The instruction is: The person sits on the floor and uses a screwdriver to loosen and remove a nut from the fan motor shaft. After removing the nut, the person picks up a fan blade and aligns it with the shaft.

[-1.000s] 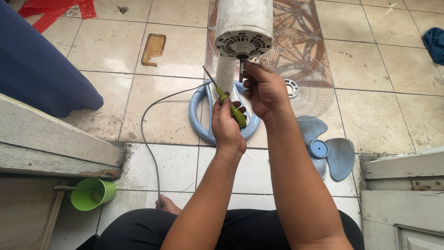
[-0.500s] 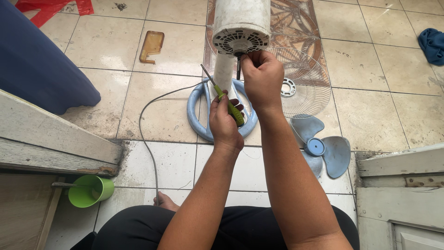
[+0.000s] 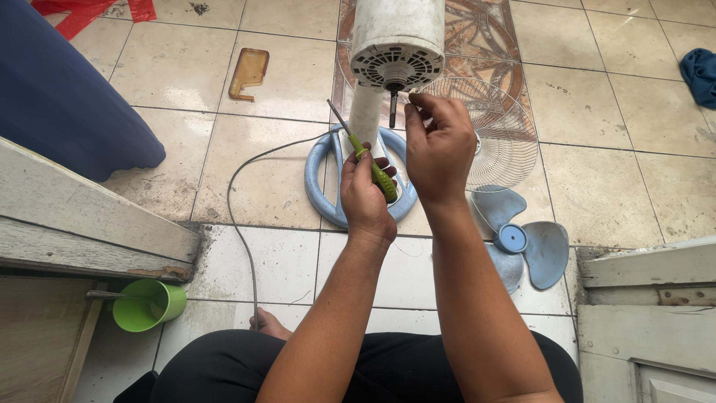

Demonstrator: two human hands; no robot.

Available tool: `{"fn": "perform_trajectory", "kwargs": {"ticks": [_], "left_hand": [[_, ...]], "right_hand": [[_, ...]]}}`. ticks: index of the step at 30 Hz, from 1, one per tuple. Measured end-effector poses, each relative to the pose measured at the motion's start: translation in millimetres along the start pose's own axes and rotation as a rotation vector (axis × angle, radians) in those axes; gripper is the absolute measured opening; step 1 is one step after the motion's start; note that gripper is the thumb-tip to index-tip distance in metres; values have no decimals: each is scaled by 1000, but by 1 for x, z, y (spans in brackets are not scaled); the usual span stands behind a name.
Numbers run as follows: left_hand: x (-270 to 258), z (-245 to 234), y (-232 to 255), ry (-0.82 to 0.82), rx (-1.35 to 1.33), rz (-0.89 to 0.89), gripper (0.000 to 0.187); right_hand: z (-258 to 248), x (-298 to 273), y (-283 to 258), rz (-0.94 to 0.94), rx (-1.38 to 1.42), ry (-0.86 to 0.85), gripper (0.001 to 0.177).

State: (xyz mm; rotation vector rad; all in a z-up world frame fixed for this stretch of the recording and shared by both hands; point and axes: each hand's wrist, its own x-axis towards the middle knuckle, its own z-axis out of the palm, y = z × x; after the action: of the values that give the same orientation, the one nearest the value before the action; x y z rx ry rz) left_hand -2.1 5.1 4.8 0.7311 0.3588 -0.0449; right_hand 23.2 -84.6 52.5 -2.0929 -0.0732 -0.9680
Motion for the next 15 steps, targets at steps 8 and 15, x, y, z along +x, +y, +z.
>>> {"fn": "perform_trajectory", "kwargs": {"ticks": [8, 15], "left_hand": [[-7, 4, 6, 14, 79, -7, 42], [-6, 4, 5, 18, 27, 7, 42]], "right_hand": [[-10, 33, -19, 205, 1, -185, 18], [14, 34, -11, 367, 269, -160, 19]]}}
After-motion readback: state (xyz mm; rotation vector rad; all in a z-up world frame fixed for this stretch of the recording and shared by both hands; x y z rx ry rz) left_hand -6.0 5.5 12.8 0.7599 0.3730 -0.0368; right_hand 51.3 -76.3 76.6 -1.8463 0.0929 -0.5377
